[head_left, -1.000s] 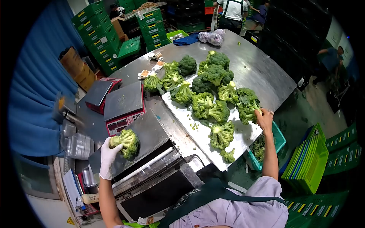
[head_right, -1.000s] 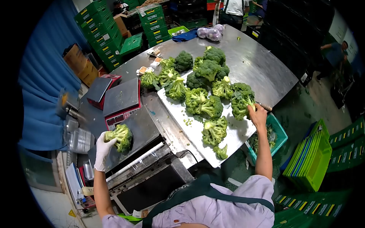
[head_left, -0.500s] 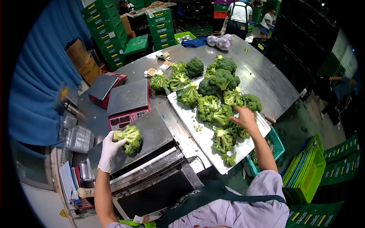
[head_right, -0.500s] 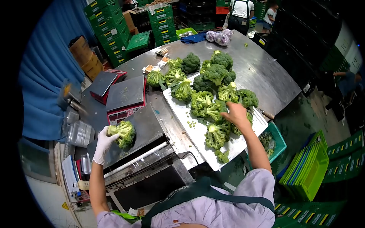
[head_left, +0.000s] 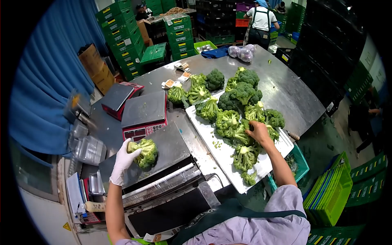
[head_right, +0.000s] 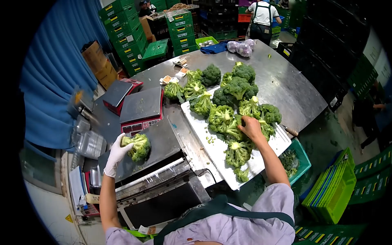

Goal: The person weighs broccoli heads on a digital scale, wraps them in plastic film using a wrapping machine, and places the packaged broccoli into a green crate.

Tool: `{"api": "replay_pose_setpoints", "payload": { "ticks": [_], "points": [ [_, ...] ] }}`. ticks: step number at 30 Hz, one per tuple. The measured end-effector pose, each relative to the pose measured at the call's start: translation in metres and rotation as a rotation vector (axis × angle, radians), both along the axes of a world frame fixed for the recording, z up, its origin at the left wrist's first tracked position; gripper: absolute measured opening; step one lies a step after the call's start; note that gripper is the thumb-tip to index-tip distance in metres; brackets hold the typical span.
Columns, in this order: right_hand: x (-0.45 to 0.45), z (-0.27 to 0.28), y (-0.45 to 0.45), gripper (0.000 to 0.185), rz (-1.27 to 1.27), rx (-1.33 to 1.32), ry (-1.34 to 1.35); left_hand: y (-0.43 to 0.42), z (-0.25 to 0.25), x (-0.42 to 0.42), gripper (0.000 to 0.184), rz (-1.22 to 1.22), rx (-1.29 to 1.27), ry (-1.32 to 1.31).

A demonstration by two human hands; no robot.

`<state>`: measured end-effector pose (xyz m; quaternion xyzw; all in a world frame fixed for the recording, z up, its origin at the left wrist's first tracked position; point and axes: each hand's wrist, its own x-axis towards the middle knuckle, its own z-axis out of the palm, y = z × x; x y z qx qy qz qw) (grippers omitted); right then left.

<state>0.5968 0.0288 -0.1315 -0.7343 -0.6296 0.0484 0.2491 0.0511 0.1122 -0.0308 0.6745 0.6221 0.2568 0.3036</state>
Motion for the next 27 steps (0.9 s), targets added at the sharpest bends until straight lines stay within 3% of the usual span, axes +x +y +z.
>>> {"api": "replay_pose_setpoints", "payload": {
  "ticks": [2, 6, 9, 11, 13, 15, 17, 19, 21, 23, 25, 27],
  "points": [
    [0.000, 0.001, -0.010, 0.039, 0.056, 0.096, -0.021, 0.016, -0.022, -0.013, 0.061, 0.011, 0.133, 0.043],
    [-0.012, 0.022, -0.027, 0.035, 0.158, 0.309, -0.033, -0.015, 0.024, 0.041, 0.059, -0.036, 0.377, 0.120],
    [-0.028, 0.054, -0.041, 0.032, 0.167, 0.441, 0.044, -0.037, 0.030, 0.086, 0.055, -0.177, 0.610, 0.260],
    [-0.041, 0.076, -0.049, 0.031, 0.238, 0.480, 0.176, -0.058, 0.034, 0.121, 0.056, -0.352, 0.655, 0.222],
    [-0.059, 0.098, -0.057, 0.031, 0.376, 0.507, 0.205, -0.080, 0.024, 0.154, 0.068, -0.444, 0.101, -0.188],
    [-0.085, 0.122, -0.067, 0.033, 0.547, 0.532, 0.291, -0.092, 0.009, 0.182, 0.078, -0.451, -0.460, -0.758],
    [-0.110, 0.139, -0.075, 0.032, 0.658, 0.528, 0.311, -0.107, 0.006, 0.198, 0.084, -0.504, -0.780, -1.072],
    [-0.125, 0.143, -0.079, 0.039, 0.674, 0.549, 0.207, -0.115, -0.007, 0.206, 0.070, -0.481, -0.775, -1.289],
    [-0.136, 0.147, -0.083, 0.042, 0.596, 0.617, 0.266, -0.122, -0.017, 0.207, 0.063, -0.391, -0.807, -1.416],
    [-0.140, 0.140, -0.088, 0.038, 0.409, 0.671, 0.290, -0.132, -0.022, 0.206, 0.056, -0.276, -0.660, -1.454],
    [-0.145, 0.131, -0.096, 0.032, 0.229, 0.414, 0.582, -0.137, -0.022, 0.206, 0.058, -0.219, -0.473, -1.385],
    [-0.154, 0.128, -0.097, 0.039, 0.192, 0.161, 0.773, -0.140, -0.023, 0.205, 0.059, -0.215, -0.361, -1.346]
  ]
}}
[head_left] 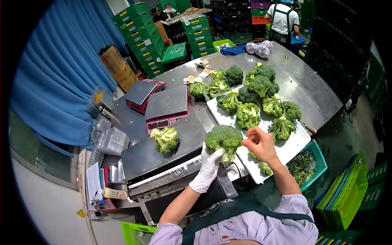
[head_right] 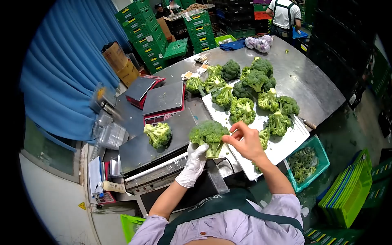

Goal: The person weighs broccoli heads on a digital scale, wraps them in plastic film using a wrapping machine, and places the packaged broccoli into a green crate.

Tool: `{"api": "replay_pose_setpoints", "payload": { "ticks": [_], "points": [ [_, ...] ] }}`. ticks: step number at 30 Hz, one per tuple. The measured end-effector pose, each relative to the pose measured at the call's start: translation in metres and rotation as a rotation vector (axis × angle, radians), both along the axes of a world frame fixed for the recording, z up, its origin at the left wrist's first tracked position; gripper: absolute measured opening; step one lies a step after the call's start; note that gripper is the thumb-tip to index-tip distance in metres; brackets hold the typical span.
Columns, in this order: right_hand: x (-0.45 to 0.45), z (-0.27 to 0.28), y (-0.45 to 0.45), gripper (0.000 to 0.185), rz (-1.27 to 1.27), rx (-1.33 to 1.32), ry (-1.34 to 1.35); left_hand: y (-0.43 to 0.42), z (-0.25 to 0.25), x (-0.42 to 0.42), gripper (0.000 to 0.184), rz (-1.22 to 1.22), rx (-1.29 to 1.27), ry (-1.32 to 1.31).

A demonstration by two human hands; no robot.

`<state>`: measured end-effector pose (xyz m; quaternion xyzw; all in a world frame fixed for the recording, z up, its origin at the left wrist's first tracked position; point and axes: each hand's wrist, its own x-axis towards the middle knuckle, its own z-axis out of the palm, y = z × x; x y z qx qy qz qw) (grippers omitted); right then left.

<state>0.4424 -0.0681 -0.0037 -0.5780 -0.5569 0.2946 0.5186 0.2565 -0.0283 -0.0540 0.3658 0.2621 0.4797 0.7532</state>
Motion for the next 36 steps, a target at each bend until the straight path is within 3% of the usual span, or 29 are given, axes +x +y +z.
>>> {"api": "replay_pose_setpoints", "payload": {
  "ticks": [2, 4, 7, 10, 13, 20, 22, 26, 28, 30, 32, 35, 36],
  "points": [
    [-0.014, -0.011, 0.001, 0.043, 0.034, -0.118, -0.025, -0.004, -0.005, 0.001, 0.060, 0.062, 0.087, 0.035],
    [-0.027, -0.021, 0.002, 0.040, 0.009, 0.010, -0.049, -0.008, -0.012, 0.005, 0.064, 0.255, 0.355, 0.153],
    [-0.043, -0.025, 0.001, 0.024, 0.047, 0.073, 0.254, -0.005, -0.022, 0.006, 0.071, 0.341, 0.308, 0.132],
    [-0.056, -0.021, -0.004, 0.026, 0.040, 0.055, 0.452, -0.003, -0.021, 0.005, 0.074, 0.370, 0.256, 0.073],
    [-0.060, -0.030, -0.004, 0.018, 0.022, 0.098, 0.448, -0.005, -0.013, 0.005, 0.070, 0.395, 0.117, -0.027],
    [-0.064, -0.039, -0.006, 0.017, -0.032, 0.163, 0.474, 0.001, -0.005, 0.000, 0.065, 0.409, 0.147, 0.010],
    [-0.059, -0.040, -0.004, 0.013, -0.037, 0.190, 0.347, 0.000, -0.005, -0.001, 0.063, 0.402, 0.143, -0.017],
    [-0.044, -0.027, -0.010, 0.017, 0.183, 0.070, 0.721, -0.005, 0.005, -0.001, 0.060, 0.375, 0.196, -0.024],
    [-0.044, -0.026, -0.014, 0.022, 0.038, 0.173, 0.430, -0.005, 0.012, -0.004, 0.056, 0.292, -0.049, -0.184],
    [-0.042, -0.014, -0.017, 0.023, -0.090, 0.372, 0.089, -0.002, 0.008, -0.006, 0.049, 0.290, -0.014, -0.132],
    [-0.036, -0.014, -0.017, 0.014, -0.165, 0.318, 0.067, 0.002, 0.006, -0.008, 0.049, 0.126, -0.251, -0.259],
    [-0.031, -0.013, -0.014, 0.014, -0.162, 0.223, 0.157, -0.004, 0.018, -0.003, 0.051, 0.065, -0.265, -0.252],
    [-0.031, -0.007, -0.015, 0.016, -0.164, 0.351, 0.050, -0.005, 0.021, -0.001, 0.052, 0.030, -0.302, -0.275]
  ]
}}
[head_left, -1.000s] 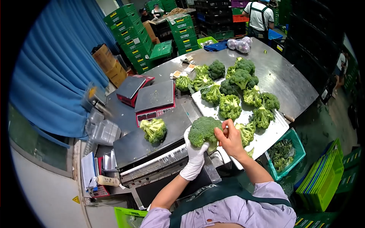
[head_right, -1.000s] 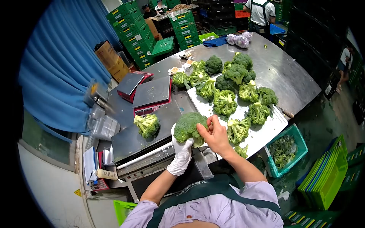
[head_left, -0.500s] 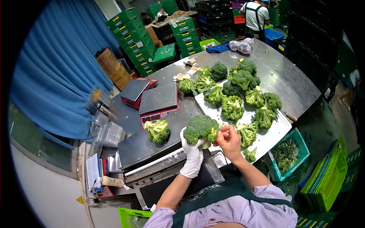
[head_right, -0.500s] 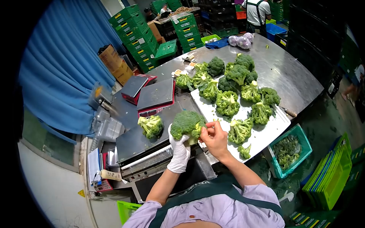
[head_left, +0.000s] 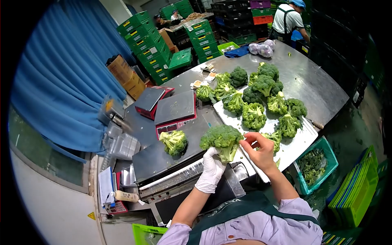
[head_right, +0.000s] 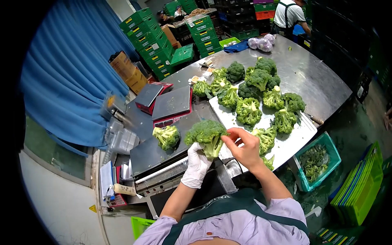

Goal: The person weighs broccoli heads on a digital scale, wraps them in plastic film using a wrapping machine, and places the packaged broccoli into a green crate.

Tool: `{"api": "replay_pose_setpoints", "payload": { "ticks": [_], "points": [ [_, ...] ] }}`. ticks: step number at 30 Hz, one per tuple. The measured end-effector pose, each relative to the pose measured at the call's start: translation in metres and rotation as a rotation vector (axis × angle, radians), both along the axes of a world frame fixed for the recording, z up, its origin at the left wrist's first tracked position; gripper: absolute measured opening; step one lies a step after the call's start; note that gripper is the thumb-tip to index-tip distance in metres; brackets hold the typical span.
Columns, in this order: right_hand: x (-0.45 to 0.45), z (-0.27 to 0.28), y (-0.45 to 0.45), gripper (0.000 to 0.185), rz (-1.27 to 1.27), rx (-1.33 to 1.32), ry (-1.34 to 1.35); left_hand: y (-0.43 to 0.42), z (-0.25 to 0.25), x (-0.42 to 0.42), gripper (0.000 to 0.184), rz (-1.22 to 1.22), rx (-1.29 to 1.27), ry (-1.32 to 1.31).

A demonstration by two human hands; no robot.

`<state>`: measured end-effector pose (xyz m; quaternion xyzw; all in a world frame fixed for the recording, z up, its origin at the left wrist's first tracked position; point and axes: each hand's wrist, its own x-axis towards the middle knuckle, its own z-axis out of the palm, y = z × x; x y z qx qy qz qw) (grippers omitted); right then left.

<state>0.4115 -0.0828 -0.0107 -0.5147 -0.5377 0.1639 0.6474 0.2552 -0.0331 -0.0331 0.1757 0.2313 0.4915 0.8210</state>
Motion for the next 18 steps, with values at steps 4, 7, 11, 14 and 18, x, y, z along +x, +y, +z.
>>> {"api": "replay_pose_setpoints", "payload": {
  "ticks": [4, 7, 11, 14, 18],
  "points": [
    [0.002, 0.007, 0.001, 0.021, -0.035, 0.131, -0.170, -0.001, 0.001, 0.005, 0.055, -0.073, -0.033, -0.025],
    [-0.001, 0.005, 0.001, 0.023, -0.025, 0.090, -0.176, 0.001, -0.006, 0.011, 0.054, -0.111, -0.101, -0.069],
    [-0.003, 0.006, -0.001, 0.030, -0.011, -0.080, -0.137, -0.002, -0.004, 0.018, 0.053, -0.109, -0.148, -0.005],
    [-0.004, -0.001, -0.001, 0.035, 0.036, -0.201, -0.071, -0.002, -0.025, 0.022, 0.053, 0.031, 0.053, 0.197],
    [-0.007, -0.008, -0.003, 0.034, 0.203, -0.207, 0.232, -0.002, -0.025, 0.022, 0.055, 0.066, 0.205, 0.142]
  ]
}}
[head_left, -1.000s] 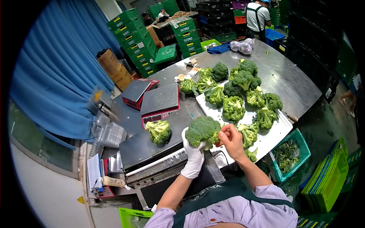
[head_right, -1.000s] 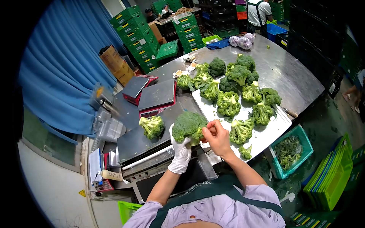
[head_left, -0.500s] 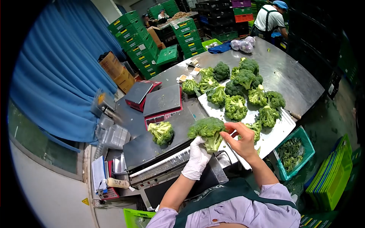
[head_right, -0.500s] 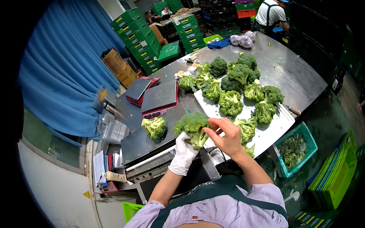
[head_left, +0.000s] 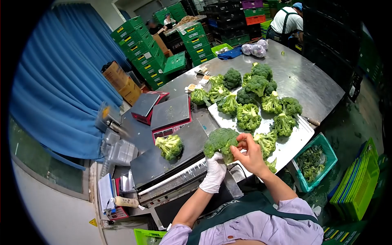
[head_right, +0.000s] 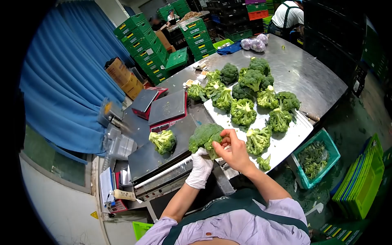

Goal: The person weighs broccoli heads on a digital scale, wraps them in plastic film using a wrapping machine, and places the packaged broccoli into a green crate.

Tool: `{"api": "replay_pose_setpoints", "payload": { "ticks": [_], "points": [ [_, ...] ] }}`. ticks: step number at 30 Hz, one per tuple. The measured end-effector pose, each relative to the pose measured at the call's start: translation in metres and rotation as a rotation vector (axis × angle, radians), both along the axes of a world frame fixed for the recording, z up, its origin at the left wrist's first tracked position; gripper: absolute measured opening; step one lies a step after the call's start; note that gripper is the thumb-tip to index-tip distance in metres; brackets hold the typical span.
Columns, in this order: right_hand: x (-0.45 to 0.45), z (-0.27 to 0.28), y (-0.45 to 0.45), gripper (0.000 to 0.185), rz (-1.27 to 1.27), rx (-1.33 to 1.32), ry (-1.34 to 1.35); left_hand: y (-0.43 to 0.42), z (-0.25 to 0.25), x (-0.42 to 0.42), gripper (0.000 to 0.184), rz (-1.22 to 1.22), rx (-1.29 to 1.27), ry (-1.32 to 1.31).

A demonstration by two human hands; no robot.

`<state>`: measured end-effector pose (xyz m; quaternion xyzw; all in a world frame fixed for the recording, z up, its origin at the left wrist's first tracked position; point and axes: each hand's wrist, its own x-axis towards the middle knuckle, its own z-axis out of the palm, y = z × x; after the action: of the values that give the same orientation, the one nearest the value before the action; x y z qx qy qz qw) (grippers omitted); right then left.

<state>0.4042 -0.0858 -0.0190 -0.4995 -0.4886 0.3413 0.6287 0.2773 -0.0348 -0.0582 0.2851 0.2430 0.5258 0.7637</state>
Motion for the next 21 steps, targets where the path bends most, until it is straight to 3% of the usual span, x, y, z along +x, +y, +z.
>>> {"api": "replay_pose_setpoints", "payload": {
  "ticks": [4, 10, 12, 21],
  "points": [
    [0.000, -0.014, 0.002, 0.028, 0.049, 0.049, -0.032, 0.003, -0.010, -0.003, 0.060, 0.127, 0.062, 0.072],
    [-0.003, -0.022, 0.003, 0.028, -0.005, 0.096, -0.030, -0.003, 0.010, 0.002, 0.060, 0.071, -0.005, 0.003],
    [-0.005, -0.017, 0.004, 0.029, -0.006, 0.098, 0.221, -0.004, 0.018, 0.002, 0.060, 0.022, -0.050, 0.013],
    [0.001, -0.014, 0.002, 0.030, 0.094, 0.022, 0.310, 0.004, 0.011, 0.001, 0.060, -0.137, -0.196, -0.007]
  ]
}}
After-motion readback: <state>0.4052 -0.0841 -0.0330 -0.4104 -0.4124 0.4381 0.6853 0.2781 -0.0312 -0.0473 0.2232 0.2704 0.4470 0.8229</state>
